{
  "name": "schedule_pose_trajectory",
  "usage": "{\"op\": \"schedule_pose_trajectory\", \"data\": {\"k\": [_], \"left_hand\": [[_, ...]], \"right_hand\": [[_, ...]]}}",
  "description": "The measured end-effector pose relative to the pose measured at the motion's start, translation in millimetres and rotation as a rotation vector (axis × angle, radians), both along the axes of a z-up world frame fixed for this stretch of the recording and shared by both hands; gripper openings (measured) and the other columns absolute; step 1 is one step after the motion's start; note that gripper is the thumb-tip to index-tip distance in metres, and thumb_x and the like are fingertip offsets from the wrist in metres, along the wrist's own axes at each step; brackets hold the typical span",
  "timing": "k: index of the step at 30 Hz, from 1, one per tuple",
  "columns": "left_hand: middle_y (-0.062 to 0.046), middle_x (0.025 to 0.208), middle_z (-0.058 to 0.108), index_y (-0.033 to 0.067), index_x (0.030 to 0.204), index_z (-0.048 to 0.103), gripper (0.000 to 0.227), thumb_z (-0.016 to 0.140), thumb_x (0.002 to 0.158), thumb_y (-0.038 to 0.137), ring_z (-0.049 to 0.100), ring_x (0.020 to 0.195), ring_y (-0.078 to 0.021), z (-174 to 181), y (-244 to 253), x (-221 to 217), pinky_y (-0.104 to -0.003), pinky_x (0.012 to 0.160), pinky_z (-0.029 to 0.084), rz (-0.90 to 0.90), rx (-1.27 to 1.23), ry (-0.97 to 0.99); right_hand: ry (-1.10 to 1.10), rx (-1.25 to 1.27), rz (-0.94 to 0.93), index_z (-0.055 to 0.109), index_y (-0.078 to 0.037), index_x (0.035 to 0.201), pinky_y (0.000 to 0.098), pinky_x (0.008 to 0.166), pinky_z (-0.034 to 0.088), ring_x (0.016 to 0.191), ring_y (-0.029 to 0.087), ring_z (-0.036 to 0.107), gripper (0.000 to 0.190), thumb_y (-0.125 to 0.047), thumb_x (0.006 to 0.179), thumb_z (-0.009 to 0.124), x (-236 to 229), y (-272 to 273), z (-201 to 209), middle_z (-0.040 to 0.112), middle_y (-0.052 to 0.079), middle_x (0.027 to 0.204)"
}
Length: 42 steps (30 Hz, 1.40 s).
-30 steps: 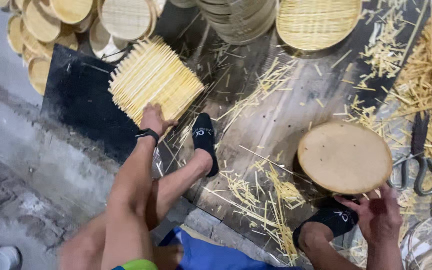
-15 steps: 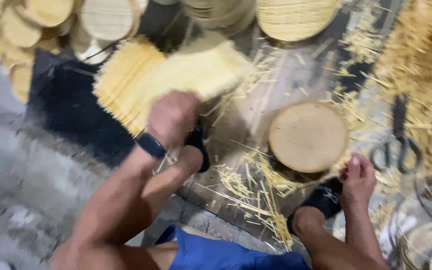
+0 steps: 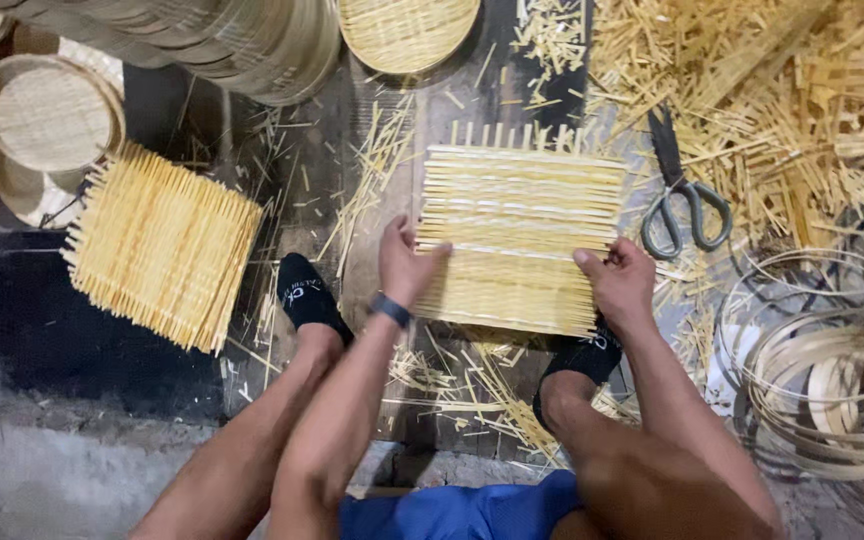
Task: The person assembles bamboo basket lids by placing a woven mat onto a wooden mold, securing it with a bamboo hoop, and trimming the excess material with shears.
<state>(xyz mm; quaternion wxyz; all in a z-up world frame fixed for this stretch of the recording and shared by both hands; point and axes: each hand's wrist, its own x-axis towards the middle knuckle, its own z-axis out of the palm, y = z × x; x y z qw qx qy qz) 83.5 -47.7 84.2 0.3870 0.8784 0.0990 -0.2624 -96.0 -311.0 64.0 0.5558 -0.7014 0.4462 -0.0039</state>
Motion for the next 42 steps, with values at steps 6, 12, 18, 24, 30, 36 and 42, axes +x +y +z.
{"op": "schedule_pose_trajectory", "data": {"k": [6, 12, 18, 24, 30, 36, 42], "left_hand": [[-0.006, 0.091, 0.078, 0.0005, 0.105, 0.077, 0.04, 0.091, 0.072, 0.019, 0.07, 0.074, -0.0116, -47, 22, 20, -0.028, 0.068, 0.059, -0.068, -0.418, 0.237], [-0.005, 0.089, 0.075, 0.0001, 0.105, 0.075, 0.035, 0.088, 0.074, 0.01, 0.067, 0.07, -0.0131, -27, 22, 16, -0.03, 0.06, 0.052, 0.068, -0.371, 0.305], [-0.008, 0.093, 0.074, -0.0076, 0.111, 0.07, 0.047, 0.091, 0.072, 0.009, 0.068, 0.076, -0.0137, -35, 24, 16, -0.027, 0.067, 0.057, 0.052, -0.438, 0.232], [-0.014, 0.117, 0.062, 0.0039, 0.14, 0.047, 0.083, 0.091, 0.071, 0.019, 0.063, 0.096, -0.02, 18, 5, 11, -0.034, 0.067, 0.058, 0.007, -0.049, 0.053], [-0.014, 0.133, 0.062, 0.0057, 0.133, 0.063, 0.047, 0.081, 0.092, 0.02, 0.063, 0.123, -0.0255, 103, -23, -1, -0.036, 0.103, 0.056, -0.244, -0.356, -0.729], [-0.006, 0.129, 0.068, 0.0024, 0.137, 0.061, 0.045, 0.059, 0.108, 0.036, 0.063, 0.12, -0.0149, 175, -95, -14, -0.03, 0.104, 0.048, -0.404, -0.963, -0.371], [0.003, 0.06, 0.054, -0.0016, 0.108, 0.078, 0.032, 0.069, 0.102, 0.029, 0.036, 0.046, -0.0042, 207, -60, -48, -0.024, 0.042, 0.024, -0.138, -1.114, 0.128]], "right_hand": [[-0.264, 0.087, -0.061, 0.067, 0.002, 0.103, 0.0228, 0.065, 0.054, 0.075, 0.005, 0.066, 0.021, -0.007, 0.088, 0.078, -7, 5, -18, 0.073, 0.002, 0.088], [-0.262, 0.077, -0.132, 0.065, -0.001, 0.111, 0.0229, 0.068, 0.054, 0.078, 0.007, 0.065, 0.034, -0.01, 0.085, 0.084, -11, 2, -30, 0.07, 0.004, 0.09], [0.048, -0.435, -0.211, 0.068, -0.008, 0.118, 0.0309, 0.089, 0.058, 0.103, 0.016, 0.065, 0.03, -0.014, 0.091, 0.079, -70, -97, 4, 0.066, 0.008, 0.116], [0.778, -1.171, 0.583, 0.078, -0.016, 0.102, 0.0498, 0.108, 0.04, 0.122, 0.031, 0.053, 0.02, -0.011, 0.084, 0.073, -125, -191, 24, 0.064, 0.016, 0.126], [0.06, -0.894, 0.396, 0.076, -0.009, 0.111, 0.0448, 0.097, 0.052, 0.101, 0.029, 0.067, 0.016, -0.016, 0.096, 0.076, -122, -180, 120, 0.073, 0.01, 0.107], [-0.44, 0.225, 0.36, 0.075, 0.001, 0.104, 0.0408, 0.088, 0.065, 0.093, 0.025, 0.076, 0.014, -0.01, 0.095, 0.073, -90, -132, 250, 0.075, 0.014, 0.097], [-0.325, -0.588, 0.57, 0.072, 0.001, 0.115, 0.0358, 0.085, 0.058, 0.097, 0.029, 0.07, 0.039, -0.022, 0.084, 0.077, -37, -59, 334, 0.072, 0.019, 0.105]]}}
